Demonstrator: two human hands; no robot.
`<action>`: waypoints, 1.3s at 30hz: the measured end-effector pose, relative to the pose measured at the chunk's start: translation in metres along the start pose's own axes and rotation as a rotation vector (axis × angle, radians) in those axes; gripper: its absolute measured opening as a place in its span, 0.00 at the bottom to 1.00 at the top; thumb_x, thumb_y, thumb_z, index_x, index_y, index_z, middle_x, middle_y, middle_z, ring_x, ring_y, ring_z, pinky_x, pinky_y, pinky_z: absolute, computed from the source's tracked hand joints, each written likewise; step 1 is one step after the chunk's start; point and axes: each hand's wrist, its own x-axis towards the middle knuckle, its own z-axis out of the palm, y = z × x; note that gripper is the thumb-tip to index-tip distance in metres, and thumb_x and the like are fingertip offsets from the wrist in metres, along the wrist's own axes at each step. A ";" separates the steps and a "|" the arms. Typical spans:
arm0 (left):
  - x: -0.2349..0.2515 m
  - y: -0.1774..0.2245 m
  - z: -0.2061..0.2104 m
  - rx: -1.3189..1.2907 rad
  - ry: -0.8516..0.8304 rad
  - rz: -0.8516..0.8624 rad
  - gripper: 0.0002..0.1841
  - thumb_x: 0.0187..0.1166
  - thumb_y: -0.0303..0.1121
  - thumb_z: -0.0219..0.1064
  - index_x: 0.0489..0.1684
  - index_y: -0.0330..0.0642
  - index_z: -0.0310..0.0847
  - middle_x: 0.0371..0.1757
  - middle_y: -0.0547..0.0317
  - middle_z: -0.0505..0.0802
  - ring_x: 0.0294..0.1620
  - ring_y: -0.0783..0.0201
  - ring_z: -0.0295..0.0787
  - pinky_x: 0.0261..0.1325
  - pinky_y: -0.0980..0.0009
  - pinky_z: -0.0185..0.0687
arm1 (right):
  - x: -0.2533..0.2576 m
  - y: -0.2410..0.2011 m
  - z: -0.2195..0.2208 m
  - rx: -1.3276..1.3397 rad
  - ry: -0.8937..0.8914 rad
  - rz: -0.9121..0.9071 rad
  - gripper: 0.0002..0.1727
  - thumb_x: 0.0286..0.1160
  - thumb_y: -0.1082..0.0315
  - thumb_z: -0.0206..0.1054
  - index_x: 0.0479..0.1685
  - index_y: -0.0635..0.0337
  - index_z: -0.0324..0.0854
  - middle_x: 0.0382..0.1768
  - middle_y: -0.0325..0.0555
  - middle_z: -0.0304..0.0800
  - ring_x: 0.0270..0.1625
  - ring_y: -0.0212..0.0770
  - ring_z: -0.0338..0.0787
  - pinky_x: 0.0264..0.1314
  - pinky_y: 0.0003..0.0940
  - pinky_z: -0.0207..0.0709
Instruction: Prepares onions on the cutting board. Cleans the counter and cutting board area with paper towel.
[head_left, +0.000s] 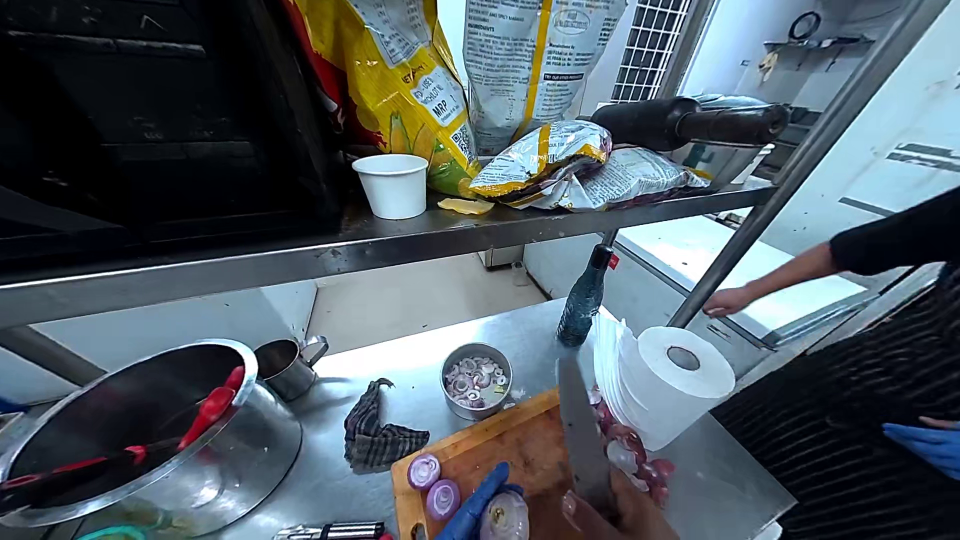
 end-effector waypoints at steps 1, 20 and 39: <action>0.000 -0.003 -0.004 -0.003 -0.014 -0.005 0.42 0.63 0.18 0.77 0.83 0.24 0.63 0.77 0.45 0.82 0.69 0.58 0.86 0.65 0.62 0.89 | 0.008 0.015 -0.003 -0.089 0.001 0.068 0.28 0.69 0.53 0.79 0.61 0.64 0.80 0.40 0.50 0.93 0.34 0.44 0.93 0.40 0.46 0.89; 0.014 -0.027 -0.001 -0.149 -0.202 -0.164 0.31 0.75 0.19 0.68 0.79 0.33 0.63 0.70 0.56 0.87 0.68 0.61 0.86 0.73 0.59 0.82 | -0.014 -0.012 0.008 -0.309 0.034 -0.274 0.41 0.59 0.41 0.82 0.57 0.72 0.80 0.36 0.53 0.92 0.37 0.44 0.92 0.43 0.48 0.88; 0.019 -0.001 0.006 -0.125 -0.307 -0.055 0.32 0.73 0.21 0.72 0.81 0.45 0.73 0.72 0.64 0.89 0.68 0.66 0.87 0.74 0.62 0.82 | -0.025 -0.010 0.013 -0.072 0.124 -0.440 0.27 0.65 0.50 0.83 0.42 0.68 0.85 0.35 0.43 0.94 0.40 0.27 0.93 0.48 0.30 0.90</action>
